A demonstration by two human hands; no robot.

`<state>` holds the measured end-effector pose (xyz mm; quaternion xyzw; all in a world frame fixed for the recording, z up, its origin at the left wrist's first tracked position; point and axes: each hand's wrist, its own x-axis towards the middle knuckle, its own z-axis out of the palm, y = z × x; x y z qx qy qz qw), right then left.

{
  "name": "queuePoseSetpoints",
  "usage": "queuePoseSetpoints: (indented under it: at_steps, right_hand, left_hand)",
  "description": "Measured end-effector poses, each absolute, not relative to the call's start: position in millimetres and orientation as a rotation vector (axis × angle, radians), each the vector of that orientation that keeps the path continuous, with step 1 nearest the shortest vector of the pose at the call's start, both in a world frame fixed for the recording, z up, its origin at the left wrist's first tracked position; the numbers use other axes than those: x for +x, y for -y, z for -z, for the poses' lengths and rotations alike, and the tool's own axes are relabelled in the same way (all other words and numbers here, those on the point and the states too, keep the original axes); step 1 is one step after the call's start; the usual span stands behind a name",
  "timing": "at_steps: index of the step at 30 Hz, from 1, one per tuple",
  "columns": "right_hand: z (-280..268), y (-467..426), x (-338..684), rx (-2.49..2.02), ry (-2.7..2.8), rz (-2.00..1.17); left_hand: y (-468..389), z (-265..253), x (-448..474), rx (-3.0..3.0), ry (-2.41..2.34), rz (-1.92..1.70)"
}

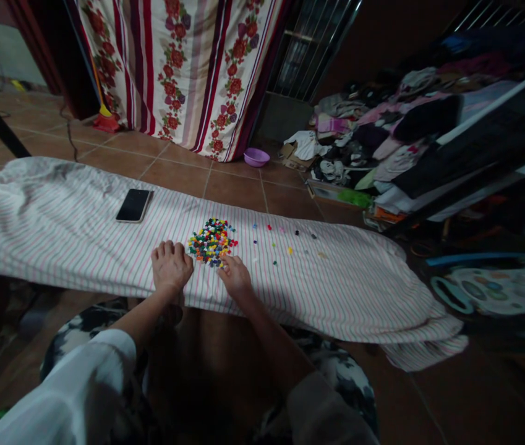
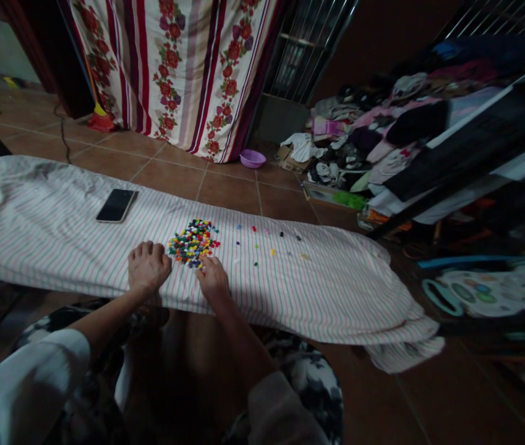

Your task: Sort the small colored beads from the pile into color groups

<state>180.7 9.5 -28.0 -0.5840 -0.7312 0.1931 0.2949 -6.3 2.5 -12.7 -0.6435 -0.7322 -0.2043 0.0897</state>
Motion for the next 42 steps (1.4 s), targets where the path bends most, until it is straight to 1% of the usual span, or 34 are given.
queuePoseSetpoints:
  at_steps: [4, 10, 16, 23, 32, 36, 42]
  right_hand:
    - [27, -22, 178, -1.543, 1.953, -0.49]
    - [21, -37, 176, -1.461, 1.968, -0.571]
    - [14, -42, 174, -1.389, 2.051, -0.578]
    - [23, -34, 182, -1.266, 2.191, -0.572]
    - [31, -40, 192, -1.107, 2.191, -0.704]
    - [30, -37, 197, -1.103, 2.218, -0.644]
    - [24, -35, 197, -1.232, 2.252, -0.564]
  left_hand:
    - [-3, 15, -7, -1.908, 2.167, 0.607]
    - [-4, 17, -7, -1.881, 2.16, 0.592]
    - [-5, 17, -7, -1.884, 2.182, 0.595]
    - [-6, 19, -7, -1.888, 2.195, 0.588]
    - [-6, 16, -6, -1.885, 2.188, 0.539]
    - [-6, 14, -5, -1.864, 2.187, 0.478]
    - [-5, 15, -5, -1.847, 2.172, 0.479]
